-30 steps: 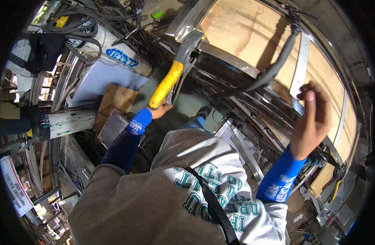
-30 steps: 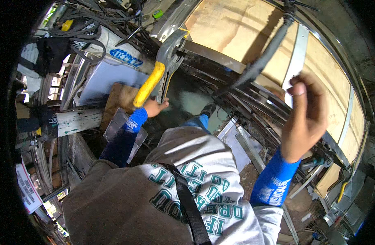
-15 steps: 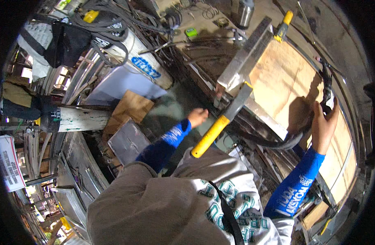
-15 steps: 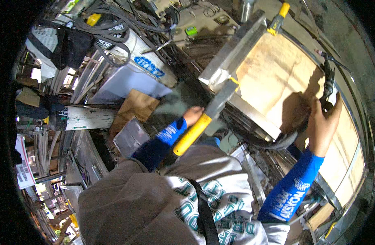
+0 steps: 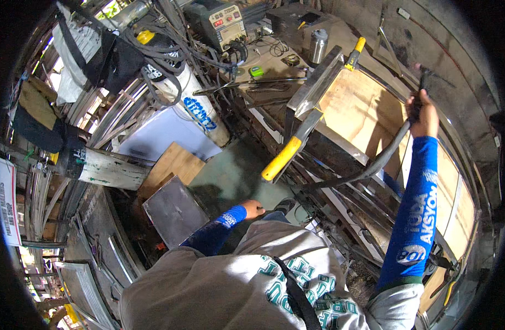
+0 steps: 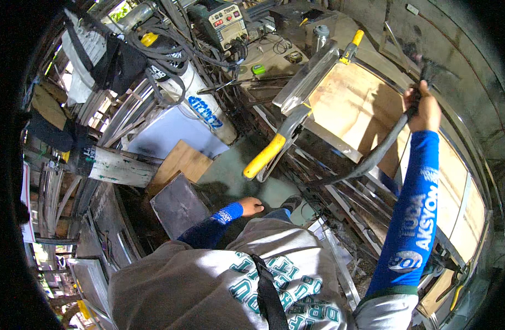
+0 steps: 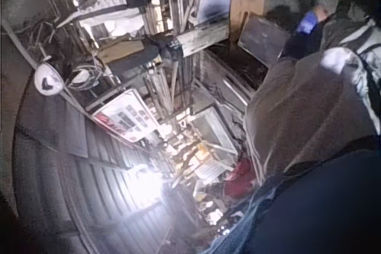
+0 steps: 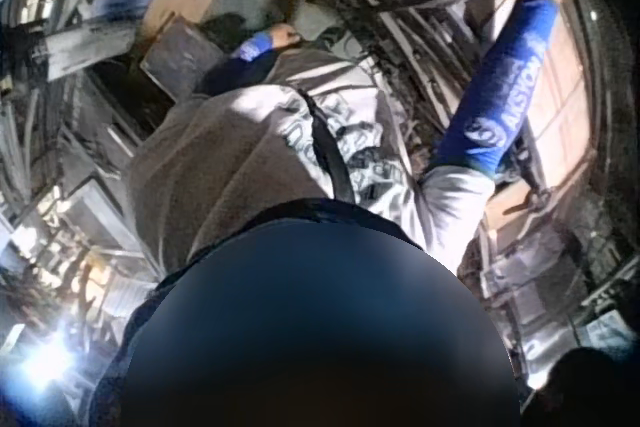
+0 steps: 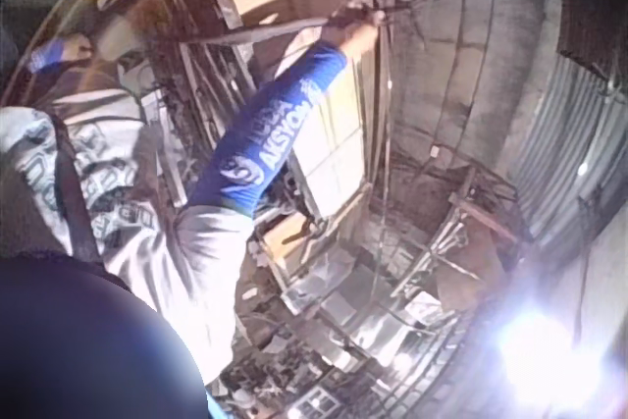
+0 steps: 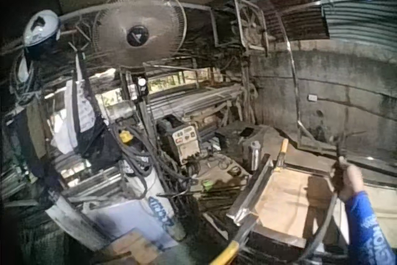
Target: The person adjusts the head-mounted camera, then uses a welding torch to tack and weld metal strips onto a wooden workbench. The person handles a metal strip and the welding torch, creating visible sparks and molten metal along the seam.
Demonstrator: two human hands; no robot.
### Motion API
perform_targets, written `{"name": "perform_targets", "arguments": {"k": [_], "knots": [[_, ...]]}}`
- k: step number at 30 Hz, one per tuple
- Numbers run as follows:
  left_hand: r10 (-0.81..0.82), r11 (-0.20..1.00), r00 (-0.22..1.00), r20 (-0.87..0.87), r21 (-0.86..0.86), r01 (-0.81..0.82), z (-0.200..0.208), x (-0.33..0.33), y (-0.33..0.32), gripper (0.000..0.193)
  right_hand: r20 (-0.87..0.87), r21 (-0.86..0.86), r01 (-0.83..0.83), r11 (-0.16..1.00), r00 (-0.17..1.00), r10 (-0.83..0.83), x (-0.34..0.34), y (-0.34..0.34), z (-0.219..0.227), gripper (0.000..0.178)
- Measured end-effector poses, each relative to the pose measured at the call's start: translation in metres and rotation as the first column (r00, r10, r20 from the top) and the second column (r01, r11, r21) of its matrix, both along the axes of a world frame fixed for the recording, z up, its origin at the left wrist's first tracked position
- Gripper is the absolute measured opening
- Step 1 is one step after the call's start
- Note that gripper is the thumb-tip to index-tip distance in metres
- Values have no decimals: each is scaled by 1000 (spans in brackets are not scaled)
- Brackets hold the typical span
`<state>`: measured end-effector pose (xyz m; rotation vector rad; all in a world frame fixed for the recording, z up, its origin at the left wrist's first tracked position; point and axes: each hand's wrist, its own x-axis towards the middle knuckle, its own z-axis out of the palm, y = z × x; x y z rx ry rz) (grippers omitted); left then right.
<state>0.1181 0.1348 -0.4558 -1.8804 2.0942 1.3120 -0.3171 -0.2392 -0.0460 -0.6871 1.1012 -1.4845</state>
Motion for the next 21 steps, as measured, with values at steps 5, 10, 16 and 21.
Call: {"name": "perform_targets", "arguments": {"k": [5, 10, 16, 21], "knots": [[169, 984, 985, -21, 64, -168, 6, 11, 54, 55, -440, -466, 56, 883, 851, -286, -39, 145, 50, 29], [-19, 962, 988, 156, 273, -25, -33, 21, 128, 40, -560, -549, 153, 822, 662, -497, -76, 315, 42, 47], [-275, 945, 927, 255, 250, 211, -81, 60, 194, 40, -704, -381, 499, 778, 389, -594, -124, 492, 11, 48], [-285, 926, 936, 207, 312, 213, -61, 83, 170, 40, -637, -235, 654, 719, 455, -622, -104, 642, -31, 59]]}}
